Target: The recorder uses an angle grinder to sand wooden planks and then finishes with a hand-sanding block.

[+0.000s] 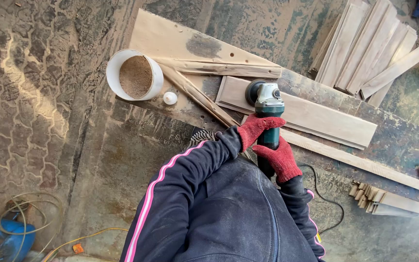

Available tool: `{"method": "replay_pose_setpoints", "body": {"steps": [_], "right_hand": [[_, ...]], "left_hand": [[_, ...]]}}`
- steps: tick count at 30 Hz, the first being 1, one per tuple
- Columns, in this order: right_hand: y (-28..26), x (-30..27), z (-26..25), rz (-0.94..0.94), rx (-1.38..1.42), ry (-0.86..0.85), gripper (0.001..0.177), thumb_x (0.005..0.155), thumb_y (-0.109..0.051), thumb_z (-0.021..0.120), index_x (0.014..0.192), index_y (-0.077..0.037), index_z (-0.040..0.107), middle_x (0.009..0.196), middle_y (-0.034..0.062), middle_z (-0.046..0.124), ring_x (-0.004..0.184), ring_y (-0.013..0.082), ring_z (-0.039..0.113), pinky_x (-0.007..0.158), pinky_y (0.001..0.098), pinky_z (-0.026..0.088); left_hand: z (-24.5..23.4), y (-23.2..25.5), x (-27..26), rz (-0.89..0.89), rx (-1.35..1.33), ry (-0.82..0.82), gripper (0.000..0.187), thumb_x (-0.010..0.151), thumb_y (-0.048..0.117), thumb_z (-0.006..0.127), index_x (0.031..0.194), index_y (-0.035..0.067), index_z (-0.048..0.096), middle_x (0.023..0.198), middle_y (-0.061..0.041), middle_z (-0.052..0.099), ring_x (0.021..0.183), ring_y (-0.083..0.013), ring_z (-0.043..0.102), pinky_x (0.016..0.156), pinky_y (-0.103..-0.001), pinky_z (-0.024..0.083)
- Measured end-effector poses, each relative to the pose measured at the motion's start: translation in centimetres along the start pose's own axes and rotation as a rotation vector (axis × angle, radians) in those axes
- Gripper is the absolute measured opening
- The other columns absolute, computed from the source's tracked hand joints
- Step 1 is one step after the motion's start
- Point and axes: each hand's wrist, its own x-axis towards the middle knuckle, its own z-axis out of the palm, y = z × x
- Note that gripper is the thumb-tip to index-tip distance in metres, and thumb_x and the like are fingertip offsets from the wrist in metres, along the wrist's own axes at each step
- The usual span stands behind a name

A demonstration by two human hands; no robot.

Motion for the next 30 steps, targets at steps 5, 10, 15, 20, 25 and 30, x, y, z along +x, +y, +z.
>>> {"method": "replay_pose_setpoints", "body": {"steps": [5, 10, 15, 20, 25, 30], "right_hand": [[-1.9, 0.3, 0.9, -0.028, -0.040, -0.042, 0.071, 0.051, -0.047, 0.100, 0.105, -0.011, 0.070, 0.088, 0.0176, 0.069, 0.091, 0.0323, 0.069, 0.085, 0.0437, 0.052], [-4.0, 0.7, 1.7, -0.041, -0.080, -0.123, 0.070, 0.052, -0.045, 0.100, 0.105, -0.011, 0.071, 0.089, 0.0172, 0.070, 0.092, 0.0328, 0.069, 0.086, 0.0438, 0.052], [-6.1, 0.8, 1.2, -0.065, -0.178, -0.158, 0.075, 0.053, -0.053, 0.097, 0.109, -0.011, 0.070, 0.093, 0.0182, 0.071, 0.099, 0.0363, 0.070, 0.090, 0.0455, 0.052], [-3.6, 1.8, -0.3, -0.025, -0.148, -0.148, 0.079, 0.052, -0.056, 0.097, 0.111, -0.012, 0.069, 0.097, 0.0187, 0.071, 0.103, 0.0364, 0.069, 0.093, 0.0453, 0.051], [0.5, 2.0, -3.1, 0.005, -0.067, -0.066, 0.076, 0.055, -0.054, 0.096, 0.110, -0.009, 0.069, 0.095, 0.0210, 0.070, 0.100, 0.0376, 0.069, 0.090, 0.0478, 0.051], [4.7, 1.5, -5.3, 0.037, 0.068, 0.072, 0.066, 0.057, -0.051, 0.099, 0.101, -0.011, 0.070, 0.084, 0.0171, 0.068, 0.087, 0.0299, 0.068, 0.081, 0.0446, 0.052]], "left_hand": [[-1.6, 1.8, -1.1, 0.021, -0.055, 0.038, 0.052, 0.062, 0.021, 0.097, 0.103, 0.000, 0.073, 0.080, -0.020, 0.074, 0.079, -0.0339, 0.077, 0.078, -0.045, 0.063], [-3.1, 3.2, -1.8, 0.048, -0.073, 0.121, 0.055, 0.063, 0.023, 0.098, 0.105, 0.000, 0.072, 0.083, -0.020, 0.074, 0.082, -0.0325, 0.077, 0.081, -0.045, 0.062], [-2.9, 3.7, -2.1, 0.017, -0.075, 0.169, 0.067, 0.062, 0.026, 0.100, 0.116, 0.001, 0.068, 0.092, -0.020, 0.074, 0.094, -0.0362, 0.075, 0.085, -0.054, 0.060], [-2.3, 0.5, 1.5, -0.013, -0.057, 0.136, 0.065, 0.063, 0.025, 0.100, 0.116, 0.003, 0.069, 0.091, -0.020, 0.074, 0.091, -0.0377, 0.076, 0.082, -0.057, 0.061], [3.2, 0.3, 0.3, -0.019, -0.019, 0.083, 0.062, 0.061, 0.022, 0.098, 0.113, 0.001, 0.070, 0.087, -0.017, 0.073, 0.087, -0.0310, 0.076, 0.083, -0.048, 0.061], [6.7, -2.6, 1.6, -0.063, 0.095, -0.003, 0.062, 0.059, 0.022, 0.097, 0.110, -0.002, 0.070, 0.086, -0.019, 0.072, 0.087, -0.0335, 0.074, 0.085, -0.048, 0.060]]}}
